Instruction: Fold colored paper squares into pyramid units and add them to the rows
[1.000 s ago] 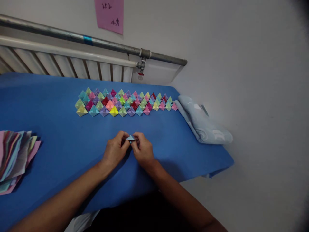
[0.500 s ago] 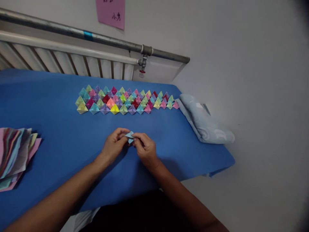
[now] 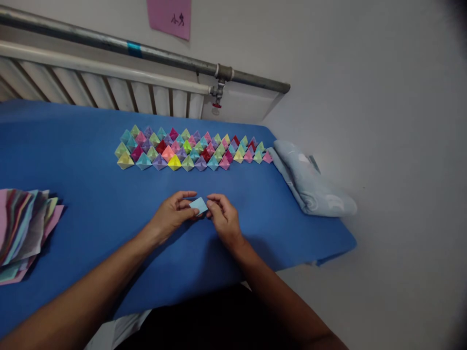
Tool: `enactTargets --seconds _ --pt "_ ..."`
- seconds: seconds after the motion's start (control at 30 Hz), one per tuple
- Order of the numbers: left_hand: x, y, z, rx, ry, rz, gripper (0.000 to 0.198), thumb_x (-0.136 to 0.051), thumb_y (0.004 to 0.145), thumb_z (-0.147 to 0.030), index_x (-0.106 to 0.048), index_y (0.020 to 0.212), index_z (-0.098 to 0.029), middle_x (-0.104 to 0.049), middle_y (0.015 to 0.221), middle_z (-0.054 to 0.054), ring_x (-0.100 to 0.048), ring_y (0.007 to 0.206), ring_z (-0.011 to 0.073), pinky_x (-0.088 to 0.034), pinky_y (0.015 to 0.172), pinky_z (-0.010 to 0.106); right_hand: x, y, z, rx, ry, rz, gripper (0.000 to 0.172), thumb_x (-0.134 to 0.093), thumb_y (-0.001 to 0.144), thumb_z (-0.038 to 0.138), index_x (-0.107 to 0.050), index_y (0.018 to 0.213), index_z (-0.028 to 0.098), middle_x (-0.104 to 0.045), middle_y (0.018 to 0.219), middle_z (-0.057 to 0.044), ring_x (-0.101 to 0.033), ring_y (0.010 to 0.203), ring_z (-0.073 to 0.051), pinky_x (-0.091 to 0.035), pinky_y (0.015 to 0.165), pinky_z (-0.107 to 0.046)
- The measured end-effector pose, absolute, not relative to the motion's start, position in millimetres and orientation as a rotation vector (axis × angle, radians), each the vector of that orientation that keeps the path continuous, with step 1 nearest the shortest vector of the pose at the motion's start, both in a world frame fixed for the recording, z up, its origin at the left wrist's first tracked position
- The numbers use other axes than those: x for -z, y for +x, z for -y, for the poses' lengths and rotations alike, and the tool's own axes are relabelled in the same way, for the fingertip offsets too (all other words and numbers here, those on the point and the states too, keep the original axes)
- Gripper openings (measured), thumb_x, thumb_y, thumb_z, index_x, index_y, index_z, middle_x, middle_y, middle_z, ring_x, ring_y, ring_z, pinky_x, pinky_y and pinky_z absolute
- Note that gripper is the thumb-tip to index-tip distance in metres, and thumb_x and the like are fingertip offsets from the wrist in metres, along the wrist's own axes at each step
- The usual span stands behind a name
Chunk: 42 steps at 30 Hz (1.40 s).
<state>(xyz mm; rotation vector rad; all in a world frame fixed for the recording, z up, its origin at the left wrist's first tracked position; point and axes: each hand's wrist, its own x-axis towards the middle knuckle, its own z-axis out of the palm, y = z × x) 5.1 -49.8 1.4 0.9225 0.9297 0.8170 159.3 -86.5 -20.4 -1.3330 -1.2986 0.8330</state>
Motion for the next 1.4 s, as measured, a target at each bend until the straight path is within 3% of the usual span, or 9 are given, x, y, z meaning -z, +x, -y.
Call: enactTargets --seconds 0.27,0.4,0.53,0.87,1.0,1.13,1.4 --pt "1 5 51 -0.72 1.111 -0.918 0.056 -0.077 0.059 -0.027 -0.056 0.109 -0.016 -0.065 0.064 -0.004 -0.065 0.065 0.0163 -0.048 0.067 0.031 15 158 77 -1.205 -1.331 1.079 0.024 -0.067 0.071 0.043 -0.064 0.07 0.019 -0.053 0.058 0.005 -0.048 0.055 -0.009 -0.04 0.054 -0.022" --pt "-1 3 53 -0.582 1.199 -0.949 0.031 -0.076 0.064 -0.037 -0.058 0.079 -0.016 -0.06 0.055 -0.004 -0.059 0.055 0.0134 -0.045 0.059 0.028 15 158 79 -1.207 -1.361 0.965 0.028 -0.067 0.07 0.048 -0.063 0.071 0.02 -0.049 0.057 0.006 -0.043 0.053 -0.009 -0.036 0.051 -0.022" --pt "-1 0 51 -0.502 1.244 -0.933 0.029 -0.071 0.068 -0.043 -0.057 0.068 -0.016 -0.06 0.053 -0.002 -0.055 0.05 0.0111 -0.042 0.055 0.026 15 157 80 -1.174 -1.377 0.965 0.03 -0.067 0.071 0.05 -0.061 0.071 0.02 -0.048 0.058 0.006 -0.043 0.055 -0.009 -0.035 0.051 -0.022" --pt "-8 1 53 -0.503 1.33 -0.979 0.016 -0.063 0.079 -0.023 -0.054 0.067 -0.017 -0.056 0.055 -0.006 -0.051 0.047 0.0072 -0.039 0.052 0.021 1 159 84 -1.091 -1.501 1.19 0.035 -0.066 0.07 0.053 -0.064 0.067 0.018 -0.047 0.053 0.004 -0.038 0.049 -0.01 -0.029 0.046 -0.023" --pt "-7 -2 48 -0.493 1.34 -0.988 0.02 -0.065 0.081 -0.02 -0.053 0.066 -0.017 -0.052 0.053 -0.008 -0.047 0.044 0.0063 -0.036 0.049 0.02 3 158 79 -1.227 -1.46 1.078 0.039 -0.072 0.067 0.056 -0.062 0.066 0.018 -0.041 0.049 0.006 -0.034 0.045 -0.008 -0.027 0.044 -0.022" --pt "-10 -3 51 -0.429 1.243 -0.952 0.018 -0.066 0.079 -0.025 -0.053 0.069 -0.018 -0.055 0.054 -0.006 -0.054 0.047 0.009 -0.04 0.05 0.022 1 153 82 -1.177 -1.469 1.114 0.037 -0.074 0.064 0.054 -0.064 0.066 0.018 -0.051 0.056 0.003 -0.039 0.049 -0.009 -0.032 0.046 -0.023" --pt "2 -2 51 -0.501 1.356 -0.856 0.036 -0.064 0.072 -0.051 -0.053 0.068 -0.018 -0.056 0.054 -0.002 -0.052 0.048 0.0099 -0.04 0.049 0.023 15 154 84 -1.222 -1.269 1.18 0.025 -0.064 0.073 0.045 -0.059 0.072 0.021 -0.054 0.061 0.005 -0.047 0.055 -0.01 -0.039 0.053 -0.022"
